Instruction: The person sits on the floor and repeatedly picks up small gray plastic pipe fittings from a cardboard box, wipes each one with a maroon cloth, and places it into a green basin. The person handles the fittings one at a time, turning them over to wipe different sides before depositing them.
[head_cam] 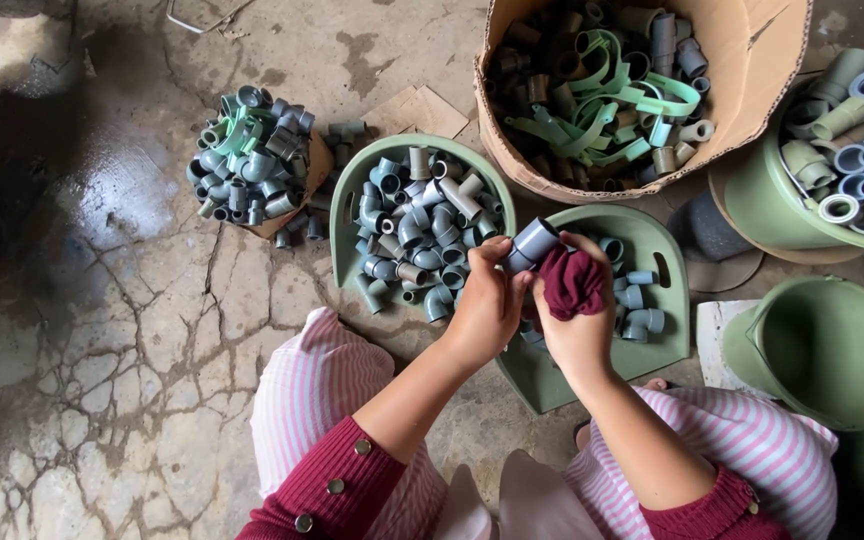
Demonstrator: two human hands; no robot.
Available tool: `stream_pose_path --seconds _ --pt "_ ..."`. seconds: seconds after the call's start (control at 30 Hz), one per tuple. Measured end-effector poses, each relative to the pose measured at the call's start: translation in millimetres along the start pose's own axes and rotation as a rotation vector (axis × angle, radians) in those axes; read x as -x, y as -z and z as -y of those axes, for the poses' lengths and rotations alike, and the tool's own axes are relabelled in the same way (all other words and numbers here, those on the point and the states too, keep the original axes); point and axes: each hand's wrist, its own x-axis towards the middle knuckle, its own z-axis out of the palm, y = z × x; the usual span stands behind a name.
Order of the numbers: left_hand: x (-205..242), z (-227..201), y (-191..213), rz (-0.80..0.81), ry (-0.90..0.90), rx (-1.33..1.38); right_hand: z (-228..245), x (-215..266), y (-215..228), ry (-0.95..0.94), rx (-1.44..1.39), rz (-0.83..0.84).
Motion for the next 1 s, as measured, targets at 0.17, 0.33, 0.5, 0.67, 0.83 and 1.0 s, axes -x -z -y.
stream_pose_path --seconds 0.17,0.33,0.5,0.67,0.83,1.0 --pt "-10.7 15.5 4.8 0.001 0.317 0.198 12.3 -8.5 6.9 0.087 -0.116 0.089" --pt "-9.4 22.4 -10.5 0.072 0.504 1.324 -5.8 -18.4 21.3 0.039 -0.136 0.077" --pt "-7.6 24.7 -5.5 0.197 0.528 1.381 -8.6 -16.6 13.3 0.172 -0.04 0.134" --pt "0.2 49.0 0.5 0.205 0.428 0.923 -4.1 -14.2 -0.2 0.313 -0.094 0.388" --pt "-11.0 -0.7 17.1 0.12 0.474 1.177 5.7 -7.5 4.1 0.384 -0.1 0.463" --pt "-13.5 -2.0 25.6 0.273 0.428 1.33 -27.7 -6.7 14.7 0.492 0.11 0.415"
